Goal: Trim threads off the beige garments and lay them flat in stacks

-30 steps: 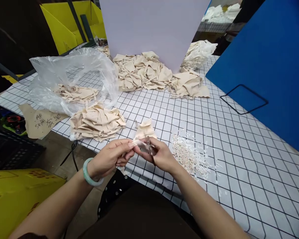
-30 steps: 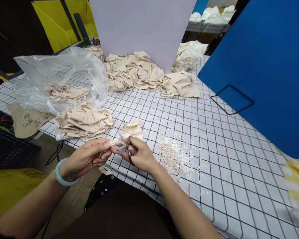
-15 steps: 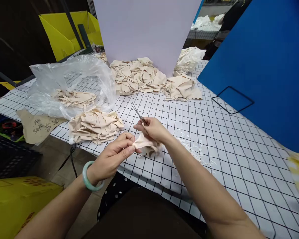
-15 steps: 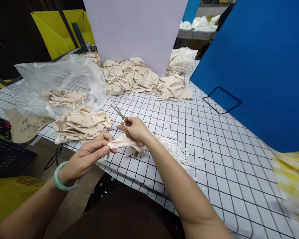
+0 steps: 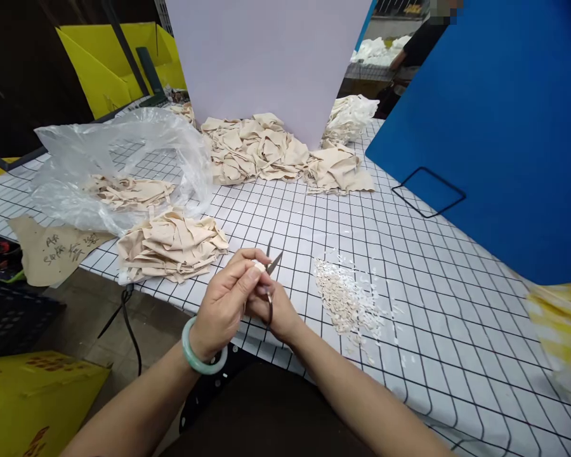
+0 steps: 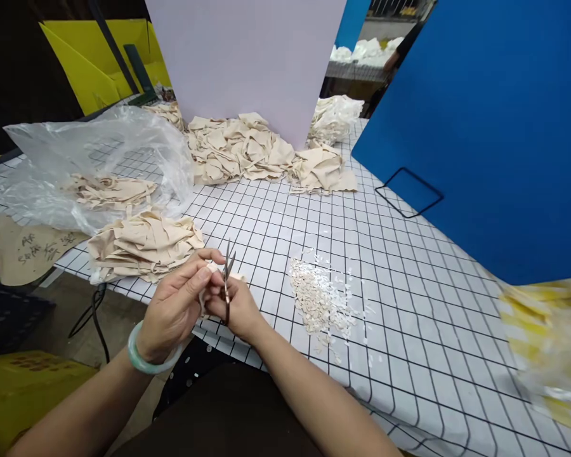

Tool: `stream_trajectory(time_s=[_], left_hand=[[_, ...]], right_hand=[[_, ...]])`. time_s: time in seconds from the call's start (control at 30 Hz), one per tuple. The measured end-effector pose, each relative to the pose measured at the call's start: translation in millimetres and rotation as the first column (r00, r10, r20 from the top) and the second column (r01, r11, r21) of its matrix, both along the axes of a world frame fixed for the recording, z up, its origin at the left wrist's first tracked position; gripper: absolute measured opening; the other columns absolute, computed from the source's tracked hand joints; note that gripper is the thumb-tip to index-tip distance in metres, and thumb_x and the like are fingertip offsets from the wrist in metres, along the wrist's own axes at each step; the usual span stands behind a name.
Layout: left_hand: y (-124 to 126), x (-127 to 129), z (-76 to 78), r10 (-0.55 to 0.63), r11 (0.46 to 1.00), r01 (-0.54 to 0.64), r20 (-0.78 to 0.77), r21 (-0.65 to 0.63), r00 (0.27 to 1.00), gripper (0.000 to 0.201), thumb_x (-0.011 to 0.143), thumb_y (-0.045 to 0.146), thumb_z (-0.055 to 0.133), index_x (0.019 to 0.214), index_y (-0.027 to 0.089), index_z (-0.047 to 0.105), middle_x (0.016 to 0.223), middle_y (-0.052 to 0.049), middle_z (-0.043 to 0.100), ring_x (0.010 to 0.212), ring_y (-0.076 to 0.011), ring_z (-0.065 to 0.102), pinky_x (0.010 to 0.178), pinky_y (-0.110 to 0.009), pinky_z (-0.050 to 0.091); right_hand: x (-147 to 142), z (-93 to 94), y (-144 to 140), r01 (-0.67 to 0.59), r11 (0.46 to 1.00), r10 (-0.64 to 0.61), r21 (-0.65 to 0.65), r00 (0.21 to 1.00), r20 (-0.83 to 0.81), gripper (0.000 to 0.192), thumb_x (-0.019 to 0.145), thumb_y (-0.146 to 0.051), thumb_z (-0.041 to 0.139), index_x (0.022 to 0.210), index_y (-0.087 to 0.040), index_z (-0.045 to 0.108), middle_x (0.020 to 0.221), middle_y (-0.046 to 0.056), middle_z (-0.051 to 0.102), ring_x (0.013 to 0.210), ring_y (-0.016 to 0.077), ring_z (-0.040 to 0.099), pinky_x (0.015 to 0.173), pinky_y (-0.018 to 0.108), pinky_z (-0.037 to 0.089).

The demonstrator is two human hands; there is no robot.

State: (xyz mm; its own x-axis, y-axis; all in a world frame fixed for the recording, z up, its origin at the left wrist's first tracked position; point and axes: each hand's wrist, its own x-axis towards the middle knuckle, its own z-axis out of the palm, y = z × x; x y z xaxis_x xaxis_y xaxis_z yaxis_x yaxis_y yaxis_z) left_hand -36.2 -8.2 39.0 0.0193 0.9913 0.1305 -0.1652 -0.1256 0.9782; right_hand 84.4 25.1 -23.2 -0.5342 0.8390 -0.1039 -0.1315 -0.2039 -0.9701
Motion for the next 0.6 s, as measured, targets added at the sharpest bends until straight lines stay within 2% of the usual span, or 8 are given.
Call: stream_trajectory(time_s=[0.07, 0.1, 0.2, 0.3, 0.37, 0.47, 0.53, 0.6], left_hand=[[0, 1, -4.1, 0.076, 0.996, -0.076, -0.004, -0.043, 0.997, 0.028, 0.099, 0.033, 0.05, 0.083, 0.016, 0.066, 0.113, -0.007, 0.049, 0.067, -0.0078, 0.047, 0.061, -0.024, 0.047], [0, 2, -6.3, 0.095, 0.994, -0.097, -0.031, -0.047, 0.995, 0.029, 0.099, 0.033, 0.05, 0.083, 0.016, 0.066, 0.112, -0.006, 0.048, 0.063, -0.0065, 0.043, 0.057, -0.023, 0.044], [-2, 6, -12.2, 0.066, 0.997, -0.069, -0.143, -0.017, 0.988, 0.031, 0.099, 0.036, 0.048, 0.083, 0.016, 0.064, 0.106, -0.008, 0.048, 0.065, -0.0089, 0.043, 0.052, -0.023, 0.04], [-5, 15, -16.4, -0.026, 1.0, 0.022, -0.211, -0.023, 0.977, 0.034, 0.101, 0.037, 0.043, 0.083, 0.015, 0.062, 0.106, -0.01, 0.048, 0.076, -0.0143, 0.049, 0.051, -0.024, 0.039], [-6, 21, -19.0, -0.058, 0.998, 0.06, -0.247, 0.001, 0.967, 0.034, 0.101, 0.036, 0.041, 0.083, 0.016, 0.061, 0.106, -0.012, 0.048, 0.09, -0.0194, 0.051, 0.055, -0.026, 0.042], [-6, 27, -22.4, -0.048, 0.992, 0.084, -0.317, 0.099, 0.947, 0.032, 0.102, 0.03, 0.038, 0.081, 0.017, 0.058, 0.1, -0.011, 0.05, 0.108, -0.0244, 0.047, 0.075, -0.031, 0.046], [-5, 29, -23.8, -0.048, 0.981, 0.111, -0.361, 0.156, 0.931, 0.031, 0.102, 0.026, 0.037, 0.081, 0.017, 0.057, 0.091, -0.009, 0.05, 0.11, -0.0242, 0.045, 0.087, -0.035, 0.044], [-4, 31, -24.4, -0.052, 0.971, 0.141, -0.401, 0.195, 0.915, 0.03, 0.102, 0.024, 0.036, 0.081, 0.018, 0.056, 0.085, -0.008, 0.049, 0.11, -0.0241, 0.045, 0.091, -0.037, 0.041]], right_hand=[[12, 1.9, -3, -0.019, 1.0, 0.017, 0.019, 0.997, 0.074, 0.042, 0.073, -0.056, 0.073, 0.076, -0.02, 0.052, 0.066, -0.003, 0.053, 0.059, 0.0119, 0.048, 0.056, 0.026, 0.042], [22, 4.4, -5, -0.006, 0.997, -0.004, 0.071, 0.99, 0.141, 0.039, 0.076, -0.056, 0.071, 0.08, -0.02, 0.055, 0.071, -0.001, 0.056, 0.063, 0.0136, 0.051, 0.059, 0.028, 0.044], [58, 16.2, -8, -0.02, 0.948, -0.108, 0.317, 0.919, 0.38, 0.035, 0.082, -0.055, 0.065, 0.086, -0.021, 0.06, 0.086, 0.004, 0.062, 0.082, 0.0203, 0.057, 0.075, 0.035, 0.046], [83, 28.1, -12, -0.116, 0.883, -0.174, 0.455, 0.818, 0.548, 0.038, 0.078, -0.058, 0.069, 0.075, -0.021, 0.06, 0.077, 0.004, 0.062, 0.078, 0.0217, 0.056, 0.077, 0.038, 0.043], [91, 32.7, -17, -0.152, 0.862, -0.193, 0.484, 0.784, 0.59, 0.04, 0.076, -0.058, 0.072, 0.069, -0.021, 0.059, 0.069, 0.003, 0.061, 0.071, 0.0202, 0.055, 0.075, 0.038, 0.043], [95, 33.6, -22, -0.157, 0.851, -0.21, 0.501, 0.773, 0.599, 0.039, 0.077, -0.057, 0.071, 0.067, -0.021, 0.059, 0.063, 0.001, 0.061, 0.064, 0.0181, 0.055, 0.074, 0.037, 0.042], [96, 32.0, -24, -0.159, 0.85, -0.213, 0.503, 0.769, 0.603, 0.039, 0.077, -0.056, 0.071, 0.067, -0.021, 0.059, 0.059, 0.0, 0.06, 0.062, 0.0171, 0.054, 0.074, 0.036, 0.042], [97, 30.5, -25, -0.159, 0.846, -0.22, 0.508, 0.765, 0.606, 0.04, 0.076, -0.056, 0.072, 0.065, -0.021, 0.057, 0.057, -0.001, 0.059, 0.06, 0.0163, 0.053, 0.074, 0.036, 0.042]])
